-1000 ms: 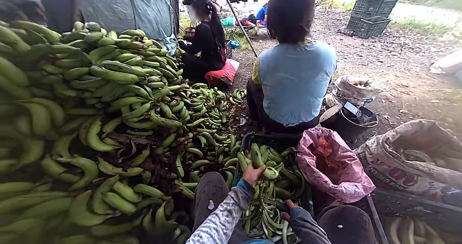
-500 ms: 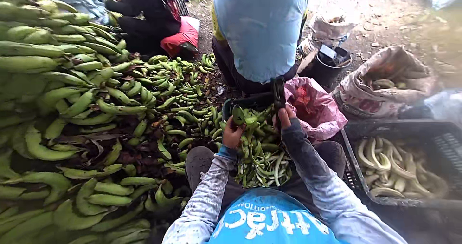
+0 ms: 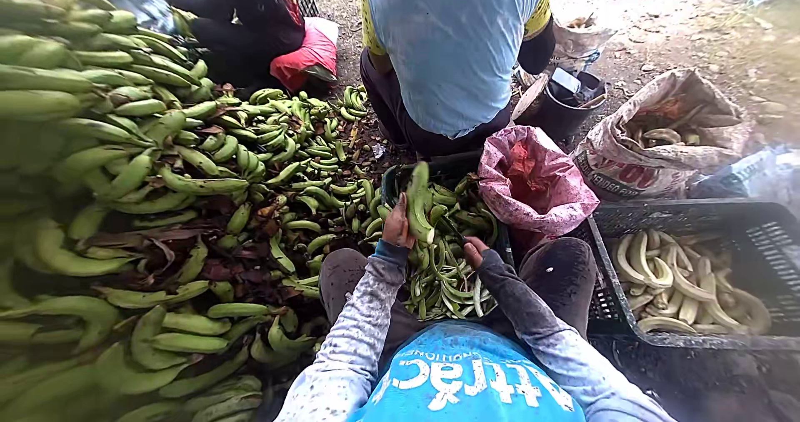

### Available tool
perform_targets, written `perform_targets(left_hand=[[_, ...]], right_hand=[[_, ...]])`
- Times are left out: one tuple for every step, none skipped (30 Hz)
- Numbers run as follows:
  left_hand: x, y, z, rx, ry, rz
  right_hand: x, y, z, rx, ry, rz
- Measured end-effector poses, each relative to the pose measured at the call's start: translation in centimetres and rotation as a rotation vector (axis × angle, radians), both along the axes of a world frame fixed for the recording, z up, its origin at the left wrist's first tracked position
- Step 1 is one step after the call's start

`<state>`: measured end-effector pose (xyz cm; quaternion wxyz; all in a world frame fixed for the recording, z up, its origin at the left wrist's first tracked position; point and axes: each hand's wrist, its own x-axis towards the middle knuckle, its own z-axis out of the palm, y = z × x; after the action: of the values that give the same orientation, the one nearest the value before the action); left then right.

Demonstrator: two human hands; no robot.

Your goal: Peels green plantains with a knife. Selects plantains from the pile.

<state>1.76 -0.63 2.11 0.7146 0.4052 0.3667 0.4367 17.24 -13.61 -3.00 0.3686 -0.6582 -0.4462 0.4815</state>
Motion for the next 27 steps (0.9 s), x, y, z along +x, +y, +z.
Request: perform_targets(left_hand=[[0.6,0.1,0.2,-0.031,0.063,-0.009],[1.1,0.0,0.4,-0.049,0.111,-0.03],[1.6,-0.3,0.6,-0.053,0.137,-0.049],[1.9,-0.7,0.6,-0.044,0.136,-0.071],[2.2,-1.2,0.6,-0.032,0.112,-0.083],[2.6,-1.8,0.7,-0.026,0.09,-0.08],[2.9,-2.4,0.7,-0.017,0.093,-0.061],[3.3,-2.9,0.7,-0.021,0.104,-0.044],[3.5,-3.3,0.7,-0.038,0.115,-0.028],[3.6,-3.6,0.8,-0.054,0.123,-0.012],[3.5,-3.8,0.9,-0.06,0.125,-0.003],[3.3,-3.7,1.1,-0.051,0.12,0.0],[2.9,-3.3,1.2,-0.024,0.114,-0.016],[2.3,-2.8,1.2,0.015,0.115,-0.051],[1.6,-2.3,1.3,0.049,0.135,-0.09],[1.0,-2.0,1.6,0.077,0.181,-0.117],[0.5,-1.9,1.8,0.104,0.231,-0.133],[0.1,-2.0,1.8,0.119,0.25,-0.138],[-0.2,-1.7,1.6,0.111,0.229,-0.132],[-0.4,-1.2,1.2,0.087,0.175,-0.121],[-0.5,-0.8,0.8,0.041,0.105,-0.099],[-0.4,-0.4,0.7,-0.016,0.029,-0.062],[-0.1,0.0,0.8,-0.066,-0.04,-0.038],[0.2,0.4,1.1,-0.087,-0.079,-0.03],[0.5,0.7,1.8,-0.07,-0.079,-0.019],[0.7,0.7,2.6,-0.033,-0.05,-0.011],[0.8,0.8,3.2,0.014,-0.026,-0.015]], right_hand=[[0.8,0.4,1.0,0.082,-0.041,0.038],[1.4,0.6,1.9,0.16,-0.104,0.086],[1.9,0.9,2.3,0.234,-0.216,0.137],[2.3,1.4,1.9,0.327,-0.352,0.15],[2.7,2.0,1.2,0.416,-0.479,0.121],[3.3,2.7,0.6,0.487,-0.604,0.064],[4.0,3.8,0.1,0.572,-0.734,-0.033],[4.7,4.3,1.8,0.501,-0.778,-0.074],[5.3,4.9,3.4,0.413,-0.809,-0.119],[5.7,5.5,4.9,0.292,-0.804,-0.147],[6.0,6.1,5.9,0.203,-0.783,-0.173],[6.0,6.6,6.4,0.168,-0.76,-0.197],[5.8,6.9,6.8,0.157,-0.733,-0.211],[5.6,7.0,7.1,0.153,-0.696,-0.213],[5.6,7.0,7.3,0.147,-0.663,-0.227],[6.0,7.1,7.4,0.128,-0.622,-0.259],[6.8,7.3,7.5,0.087,-0.561,-0.307],[7.7,7.4,7.3,0.069,-0.512,-0.357],[8.5,7.5,7.1,0.079,-0.504,-0.39],[9.0,7.8,6.5,0.145,-0.521,-0.389],[8.9,7.8,5.5,0.257,-0.543,-0.348],[8.3,7.8,4.3,0.39,-0.575,-0.283],[7.2,7.3,4.1,0.425,-0.558,-0.177],[5.7,6.2,5.0,0.36,-0.507,-0.054],[4.4,5.2,5.5,0.329,-0.5,0.035],[3.2,4.1,6.0,0.32,-0.524,0.09],[2.2,3.4,6.2,0.336,-0.555,0.117]])
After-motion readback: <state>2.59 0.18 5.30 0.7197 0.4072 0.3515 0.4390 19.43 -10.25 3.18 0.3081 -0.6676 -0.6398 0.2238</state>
